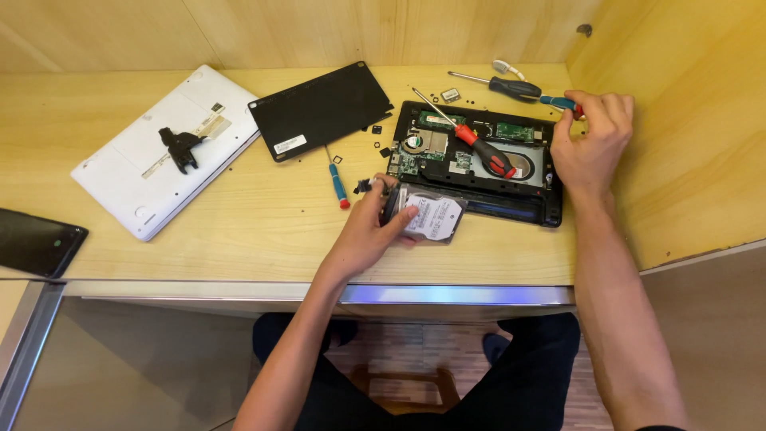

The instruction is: Disassembling a laptop to remove the hard drive and its mounting bracket using a screwdriver.

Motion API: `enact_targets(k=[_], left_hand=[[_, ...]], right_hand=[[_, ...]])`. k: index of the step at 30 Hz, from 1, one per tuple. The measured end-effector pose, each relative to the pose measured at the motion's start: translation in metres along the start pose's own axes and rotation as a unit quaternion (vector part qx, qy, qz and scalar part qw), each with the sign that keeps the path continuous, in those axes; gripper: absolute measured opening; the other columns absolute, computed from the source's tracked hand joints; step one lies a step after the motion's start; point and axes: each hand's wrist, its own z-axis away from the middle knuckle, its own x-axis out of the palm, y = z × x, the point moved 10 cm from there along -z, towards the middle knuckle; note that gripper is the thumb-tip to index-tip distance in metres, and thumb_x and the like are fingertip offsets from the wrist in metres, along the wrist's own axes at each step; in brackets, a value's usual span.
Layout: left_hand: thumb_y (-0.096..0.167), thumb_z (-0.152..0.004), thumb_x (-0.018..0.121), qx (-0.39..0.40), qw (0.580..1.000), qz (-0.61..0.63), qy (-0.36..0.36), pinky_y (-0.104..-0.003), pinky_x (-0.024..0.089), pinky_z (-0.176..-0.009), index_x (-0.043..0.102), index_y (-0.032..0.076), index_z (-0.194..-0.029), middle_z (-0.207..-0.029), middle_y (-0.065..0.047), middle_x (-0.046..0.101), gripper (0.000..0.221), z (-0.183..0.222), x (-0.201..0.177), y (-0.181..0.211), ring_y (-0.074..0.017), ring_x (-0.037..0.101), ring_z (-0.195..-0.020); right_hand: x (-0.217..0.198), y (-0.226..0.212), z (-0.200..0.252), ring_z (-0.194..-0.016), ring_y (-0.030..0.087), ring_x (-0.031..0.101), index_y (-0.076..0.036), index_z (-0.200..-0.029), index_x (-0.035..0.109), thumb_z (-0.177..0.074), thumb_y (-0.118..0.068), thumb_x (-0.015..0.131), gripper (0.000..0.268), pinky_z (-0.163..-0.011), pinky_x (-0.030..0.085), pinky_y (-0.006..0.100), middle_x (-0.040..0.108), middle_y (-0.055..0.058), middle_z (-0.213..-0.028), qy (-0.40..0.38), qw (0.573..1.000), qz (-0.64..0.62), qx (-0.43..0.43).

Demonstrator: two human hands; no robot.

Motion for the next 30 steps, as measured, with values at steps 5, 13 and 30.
enact_targets(k=[5, 13, 30], left_hand=[[0.019, -0.093, 0.072, 0.041, 0.997, -0.064, -0.005, -0.031, 0.052, -0.061, 0.051, 0.011, -0.110, -0.066, -0.008, 0.062, 0.028, 0.017, 0.006, 0.011, -0.0189, 0.063, -0.065], [0.014, -0.106, 0.051, 0.055, 0.992, 0.111, 0.009, -0.036, 0.067, -0.081, 0.043, 0.015, -0.146, -0.128, -0.032, 0.063, 0.041, 0.013, -0.004, -0.009, -0.0304, 0.074, -0.098], [0.015, -0.092, 0.074, 0.041, 0.998, 0.028, 0.044, -0.049, 0.046, -0.112, 0.054, 0.016, -0.140, -0.132, -0.025, 0.066, 0.053, 0.028, -0.009, 0.000, -0.0407, 0.060, -0.130]], right_hand=[[0.012, 0.018, 0.004, -0.092, 0.031, 0.055, 0.006, -0.110, 0.078, -0.085, 0.019, 0.074, 0.028, -0.086, 0.050, 0.039, 0.052, 0.010, -0.083, -0.022, 0.997, -0.048, 0.053], [0.054, 0.046, 0.027, -0.098, 0.037, 0.058, -0.003, -0.112, 0.079, -0.089, 0.005, 0.075, 0.025, -0.089, 0.049, 0.046, 0.058, 0.016, -0.088, -0.164, 0.974, -0.044, 0.149], [0.048, 0.054, 0.028, -0.101, 0.032, 0.060, -0.003, -0.100, 0.078, -0.097, 0.003, 0.076, 0.007, -0.091, 0.050, 0.040, 0.061, 0.013, -0.090, -0.113, 0.982, -0.053, 0.142]])
